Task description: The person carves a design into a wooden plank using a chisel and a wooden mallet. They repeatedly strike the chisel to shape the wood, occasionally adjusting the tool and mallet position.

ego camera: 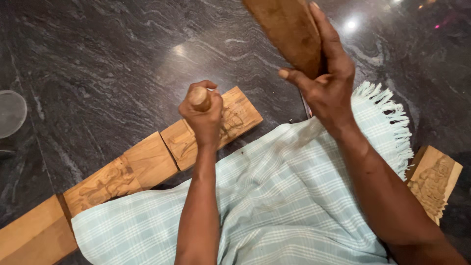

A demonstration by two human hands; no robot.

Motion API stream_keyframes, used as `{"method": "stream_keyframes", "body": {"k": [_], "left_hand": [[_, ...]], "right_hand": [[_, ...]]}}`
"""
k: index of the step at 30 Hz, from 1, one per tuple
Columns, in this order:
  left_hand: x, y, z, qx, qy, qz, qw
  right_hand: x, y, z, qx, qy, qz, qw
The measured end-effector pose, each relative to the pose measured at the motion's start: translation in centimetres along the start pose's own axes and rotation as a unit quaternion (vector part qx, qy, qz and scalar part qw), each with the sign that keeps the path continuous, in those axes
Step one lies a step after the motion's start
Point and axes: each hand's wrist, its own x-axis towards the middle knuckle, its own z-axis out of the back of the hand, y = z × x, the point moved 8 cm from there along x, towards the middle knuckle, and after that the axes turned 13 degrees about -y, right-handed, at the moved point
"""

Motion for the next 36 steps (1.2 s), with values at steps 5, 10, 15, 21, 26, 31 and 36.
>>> {"method": "stream_keyframes", "body": {"k": [5, 10, 15, 21, 26, 31, 36], "left_hand": [[-1.0, 1.1, -0.9, -0.010, -0.005, -0.063, 0.998], [-1.2, 1.1, -0.7, -0.010, 0.005, -0.057, 0.998], [-1.1, 1.4, -1.3, -0.005, 0.013, -0.019, 1.000], [-1.4, 0.3, -2.3, 0.034, 0.033, -0.078, 0.996], [-1.2, 0.7, -1.9, -0.006, 0.021, -0.059, 0.998], [-1.2, 1.3, -1.6, 0.019, 0.027, -0.031, 0.999], [-1.3, 2.1, -1.7, -0.008, 0.021, -0.039, 0.999]], "right_hand": [[0.0, 2.9, -4.2, -0.243, 0.127, 0.191, 0.942], [0.5, 4.7, -4.4, -0.187, 0.041, 0.233, 0.954], [0.5, 4.8, -5.4, -0.268, 0.111, 0.278, 0.916], [1.2, 4.0, -3.1, -0.164, 0.055, 0.193, 0.966], [-0.3, 3.0, -4.5, -0.276, 0.143, 0.224, 0.924], [-0.2, 3.4, -3.2, -0.158, 0.075, 0.142, 0.974], [-1.3, 3.5, -4.4, -0.308, 0.157, 0.247, 0.905]]}}
